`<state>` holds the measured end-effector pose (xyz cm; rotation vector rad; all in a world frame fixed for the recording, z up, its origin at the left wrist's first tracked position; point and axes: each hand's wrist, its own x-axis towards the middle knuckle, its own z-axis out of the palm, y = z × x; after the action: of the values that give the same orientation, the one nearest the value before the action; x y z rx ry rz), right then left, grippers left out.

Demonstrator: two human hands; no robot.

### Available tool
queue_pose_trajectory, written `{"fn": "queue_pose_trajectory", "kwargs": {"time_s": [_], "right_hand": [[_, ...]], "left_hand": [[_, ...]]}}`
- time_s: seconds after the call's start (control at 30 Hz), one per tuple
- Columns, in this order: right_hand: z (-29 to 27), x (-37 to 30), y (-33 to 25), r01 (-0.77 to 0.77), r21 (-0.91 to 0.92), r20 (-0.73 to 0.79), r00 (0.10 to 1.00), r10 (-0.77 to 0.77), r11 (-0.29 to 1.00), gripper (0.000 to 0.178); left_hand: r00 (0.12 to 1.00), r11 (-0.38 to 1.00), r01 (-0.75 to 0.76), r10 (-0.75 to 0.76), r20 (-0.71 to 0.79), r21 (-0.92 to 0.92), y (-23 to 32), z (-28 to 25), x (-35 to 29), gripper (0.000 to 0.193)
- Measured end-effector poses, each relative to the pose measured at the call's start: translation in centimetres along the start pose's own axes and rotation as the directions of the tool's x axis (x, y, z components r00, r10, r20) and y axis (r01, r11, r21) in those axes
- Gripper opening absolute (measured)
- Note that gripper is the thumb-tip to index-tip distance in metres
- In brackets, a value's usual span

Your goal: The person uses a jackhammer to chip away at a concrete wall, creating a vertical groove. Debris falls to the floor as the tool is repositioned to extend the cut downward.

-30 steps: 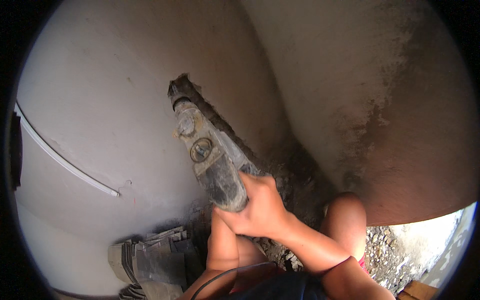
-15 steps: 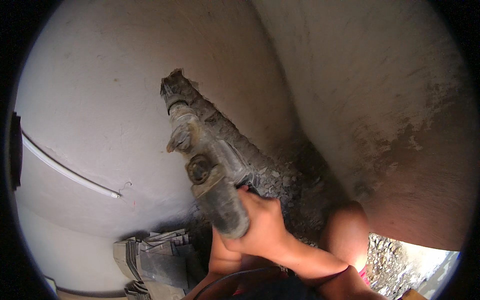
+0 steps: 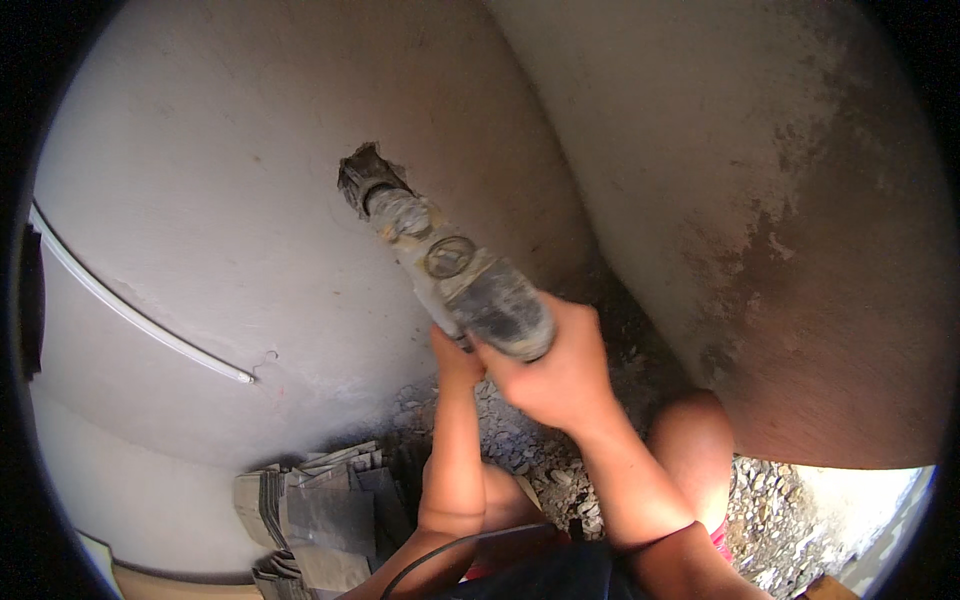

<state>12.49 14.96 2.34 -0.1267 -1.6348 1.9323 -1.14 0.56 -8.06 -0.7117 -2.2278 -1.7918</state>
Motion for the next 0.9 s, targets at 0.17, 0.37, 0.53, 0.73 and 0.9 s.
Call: {"fn": "queue_pose_trajectory", "kwargs": {"time_s": [0.17, 0.37, 0.53, 0.73, 0.9], "right_hand": [[-5.2, 0.0, 0.9, -0.059, 0.14, 0.069, 0.996, 0.05, 0.988, 0.017], [-5.3, 2.2, 3.0, -0.063, 0.367, 0.015, 0.998, 0.062, 0.928, 0.01], [-6.9, 4.7, 6.0, -0.115, 0.46, 0.066, 0.993, 0.095, 0.88, 0.012], [-7.8, 7.6, 8.4, -0.182, 0.461, -0.003, 0.979, 0.206, 0.869, 0.023], [-9.4, 10.7, 11.6, -0.343, 0.473, 0.015, 0.924, 0.382, 0.811, 0.026]], "left_hand": [[0.991, 0.993, -0.063, 0.051, 0.125, 0.099, 3.6, 2.0, -0.1, 0.058], [0.982, 0.972, -0.12, 0.087, 0.169, 0.201, 3.1, 2.5, 1.5, 0.06], [0.99, 0.934, -0.088, 0.042, 0.138, 0.346, 2.3, 3.3, 2.0, 0.069], [0.993, 0.793, -0.002, -0.069, 0.092, 0.609, 3.5, 4.9, 3.6, 0.071], [0.977, 0.667, 0.113, -0.208, 0.039, 0.736, 3.8, 6.4, 4.8, 0.103]]}}
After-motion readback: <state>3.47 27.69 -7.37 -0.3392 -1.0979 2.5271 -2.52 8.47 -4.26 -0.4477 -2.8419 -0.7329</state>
